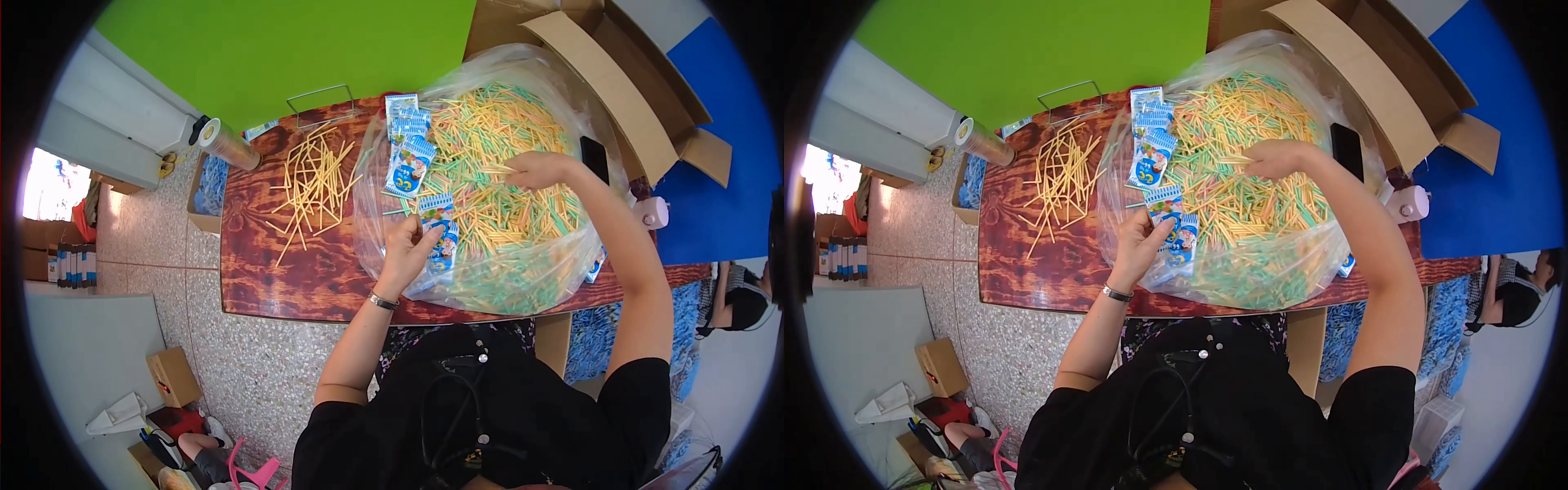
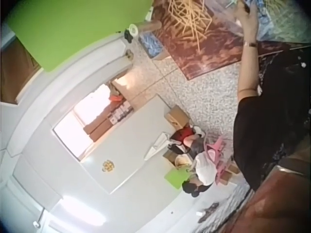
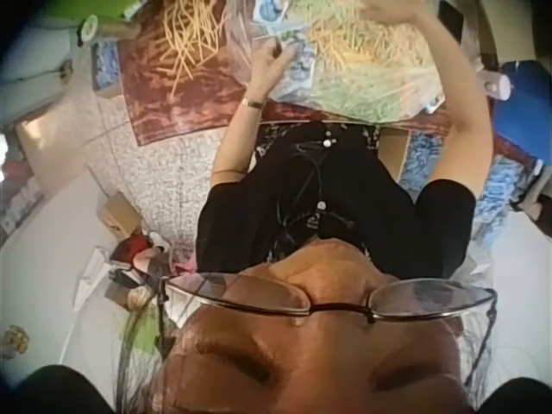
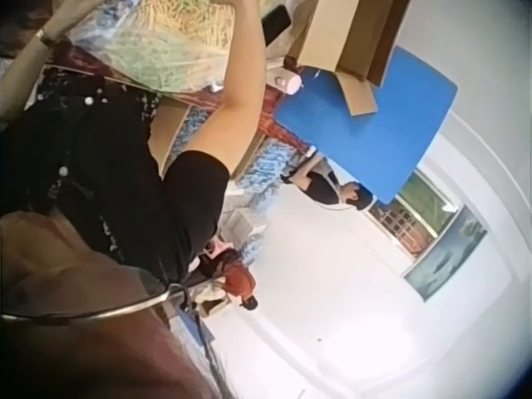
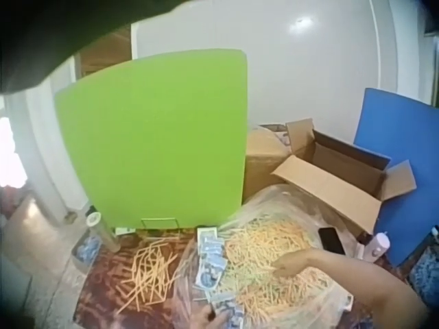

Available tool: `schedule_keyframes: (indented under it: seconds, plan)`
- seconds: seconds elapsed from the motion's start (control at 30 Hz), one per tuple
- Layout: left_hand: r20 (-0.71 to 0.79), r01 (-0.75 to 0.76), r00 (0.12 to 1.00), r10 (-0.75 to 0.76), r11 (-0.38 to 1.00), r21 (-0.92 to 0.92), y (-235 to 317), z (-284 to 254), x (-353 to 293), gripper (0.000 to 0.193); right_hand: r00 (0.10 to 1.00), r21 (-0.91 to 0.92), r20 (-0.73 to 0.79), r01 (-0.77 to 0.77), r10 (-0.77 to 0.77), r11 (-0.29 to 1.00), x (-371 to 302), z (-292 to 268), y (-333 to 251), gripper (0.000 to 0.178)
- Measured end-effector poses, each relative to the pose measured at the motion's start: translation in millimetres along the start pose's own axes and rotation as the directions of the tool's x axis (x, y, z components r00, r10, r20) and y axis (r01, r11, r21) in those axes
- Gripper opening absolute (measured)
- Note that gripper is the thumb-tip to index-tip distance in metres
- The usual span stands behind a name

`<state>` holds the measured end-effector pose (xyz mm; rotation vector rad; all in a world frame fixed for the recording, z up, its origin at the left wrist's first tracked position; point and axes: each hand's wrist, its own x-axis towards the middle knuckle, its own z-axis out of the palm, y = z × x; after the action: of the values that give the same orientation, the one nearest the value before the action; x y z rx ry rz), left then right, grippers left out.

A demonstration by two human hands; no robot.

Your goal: Packaging small packets into a large plastic bag with shredded paper filler.

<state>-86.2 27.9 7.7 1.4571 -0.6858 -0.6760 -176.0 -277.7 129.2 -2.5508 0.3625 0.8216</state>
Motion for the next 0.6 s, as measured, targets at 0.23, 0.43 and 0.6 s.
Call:
schedule_keyframes:
  seconds: [0.23,0.43,0.6]
  plan:
    - [0.004,-0.039,0.999,0.04,0.997,-0.06,-3,20,3,0.029,0.943,-0.367,0.264,-0.098,0.205,0.925,38,38,32,0.031]
    - [-0.02,-0.012,1.0,0.01,0.995,-0.094,-1,12,-3,0.029,0.978,-0.514,0.123,-0.082,0.168,0.854,42,36,-13,0.03]
    - [0.019,0.034,0.999,-0.032,0.997,-0.065,17,19,2,0.019,0.994,-0.331,0.096,0.08,-0.05,0.94,21,24,2,0.026]
